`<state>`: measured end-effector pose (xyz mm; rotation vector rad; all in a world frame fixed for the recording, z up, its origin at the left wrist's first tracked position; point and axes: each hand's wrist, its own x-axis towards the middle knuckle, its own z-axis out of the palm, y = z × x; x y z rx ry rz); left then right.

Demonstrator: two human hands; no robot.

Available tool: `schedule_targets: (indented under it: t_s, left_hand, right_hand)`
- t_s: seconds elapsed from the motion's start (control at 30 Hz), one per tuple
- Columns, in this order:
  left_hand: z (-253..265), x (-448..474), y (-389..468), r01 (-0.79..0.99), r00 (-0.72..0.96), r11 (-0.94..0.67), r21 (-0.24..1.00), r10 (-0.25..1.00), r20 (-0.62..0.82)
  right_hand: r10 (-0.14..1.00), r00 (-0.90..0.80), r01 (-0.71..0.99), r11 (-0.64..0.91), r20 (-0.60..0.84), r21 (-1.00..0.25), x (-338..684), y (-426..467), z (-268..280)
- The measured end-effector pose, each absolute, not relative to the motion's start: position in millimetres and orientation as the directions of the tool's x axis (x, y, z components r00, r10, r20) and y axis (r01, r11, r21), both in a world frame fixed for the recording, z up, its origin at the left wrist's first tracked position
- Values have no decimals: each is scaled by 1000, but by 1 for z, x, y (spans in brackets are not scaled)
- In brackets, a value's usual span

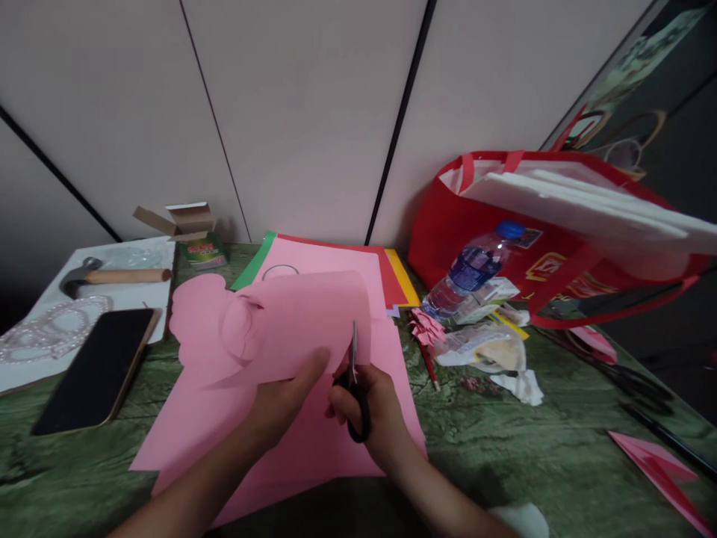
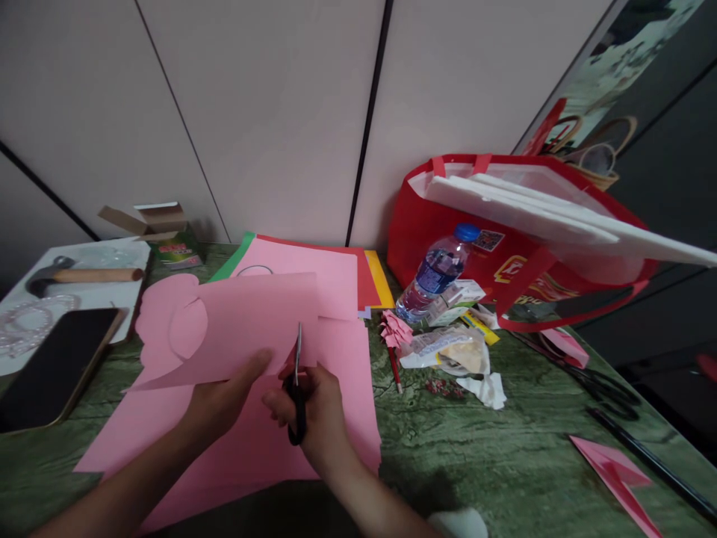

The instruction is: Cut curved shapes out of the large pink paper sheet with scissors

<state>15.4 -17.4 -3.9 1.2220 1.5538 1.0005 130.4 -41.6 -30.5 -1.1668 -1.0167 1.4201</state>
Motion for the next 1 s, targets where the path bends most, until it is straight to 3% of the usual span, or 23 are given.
schedule_targets:
  t_s: [0.37,0.67,1.0]
  left_hand:
    - [-5,15,-17,193,-130,118,974,987,-94]
    - [0,16,-20,306,-81,167,937,985,-150]
    - [-2,15,-19,253,-59,164,953,986,-154]
  right_hand:
    - [988,-48,-179,-153,-147,-972,130,-43,-34]
    - [997,-43,-181,-74,-67,-981,132,-39,-38]
    - [999,-31,-256,-47,-41,-966,134,-35,-39]
